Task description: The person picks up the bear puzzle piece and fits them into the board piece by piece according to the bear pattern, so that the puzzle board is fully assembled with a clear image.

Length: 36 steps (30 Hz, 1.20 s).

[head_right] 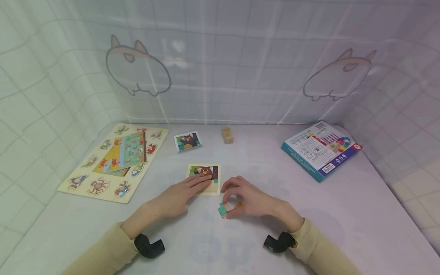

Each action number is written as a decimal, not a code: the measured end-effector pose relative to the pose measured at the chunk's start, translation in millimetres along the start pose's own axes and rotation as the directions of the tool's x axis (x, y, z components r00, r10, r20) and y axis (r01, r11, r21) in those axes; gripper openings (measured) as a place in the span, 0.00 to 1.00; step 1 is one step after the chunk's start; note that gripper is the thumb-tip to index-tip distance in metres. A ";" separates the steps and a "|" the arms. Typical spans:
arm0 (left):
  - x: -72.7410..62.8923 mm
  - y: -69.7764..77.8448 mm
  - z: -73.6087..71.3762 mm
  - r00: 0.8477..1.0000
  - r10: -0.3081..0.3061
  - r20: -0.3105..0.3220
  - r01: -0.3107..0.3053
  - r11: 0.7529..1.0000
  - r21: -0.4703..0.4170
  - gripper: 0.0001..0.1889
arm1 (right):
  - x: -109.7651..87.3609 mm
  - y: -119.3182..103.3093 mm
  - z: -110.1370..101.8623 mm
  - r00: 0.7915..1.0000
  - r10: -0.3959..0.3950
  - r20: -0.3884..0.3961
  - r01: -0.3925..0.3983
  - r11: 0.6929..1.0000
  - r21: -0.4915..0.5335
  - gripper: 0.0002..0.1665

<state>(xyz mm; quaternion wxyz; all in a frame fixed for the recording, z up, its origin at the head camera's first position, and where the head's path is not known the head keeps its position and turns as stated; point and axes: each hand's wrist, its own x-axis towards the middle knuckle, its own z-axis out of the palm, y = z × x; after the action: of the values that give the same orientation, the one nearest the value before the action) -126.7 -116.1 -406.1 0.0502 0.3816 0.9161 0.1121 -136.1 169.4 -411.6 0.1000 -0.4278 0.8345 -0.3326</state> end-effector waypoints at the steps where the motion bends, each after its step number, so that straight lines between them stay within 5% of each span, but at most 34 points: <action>1: -0.1 -0.1 0.2 1.000 0.001 0.000 -0.001 1.000 0.003 0.41 | 0.2 0.0 0.3 1.000 -0.005 -0.006 0.005 1.000 -0.004 0.13; 12: 0.7 -1.0 0.1 1.000 0.024 -0.003 -0.024 0.999 0.037 0.41 | 0.7 3.4 2.7 0.998 -0.032 -0.055 0.029 0.999 -0.043 0.12; 21: -0.5 -7.3 2.3 0.999 -0.048 0.020 0.051 0.986 -0.160 0.35 | 0.5 5.3 3.1 0.996 -0.071 -0.050 0.068 0.997 -0.042 0.10; 29: -17.0 -16.6 3.3 0.989 -0.072 -0.125 0.044 0.976 -0.211 0.27 | 2.4 8.7 7.0 0.996 -0.066 -0.052 0.066 0.998 -0.014 0.11; 36: -41.1 -20.7 6.1 0.963 -0.181 -0.197 0.141 0.969 -0.201 0.24 | 1.1 5.6 3.8 0.998 -0.007 -0.057 0.008 1.000 0.011 0.13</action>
<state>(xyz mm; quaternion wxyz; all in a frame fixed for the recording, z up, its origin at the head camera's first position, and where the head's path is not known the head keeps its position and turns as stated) -110.9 -158.4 -416.8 -0.0044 0.2849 0.9298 0.2329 -138.7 169.1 -417.9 0.0773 -0.4205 0.8336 -0.3498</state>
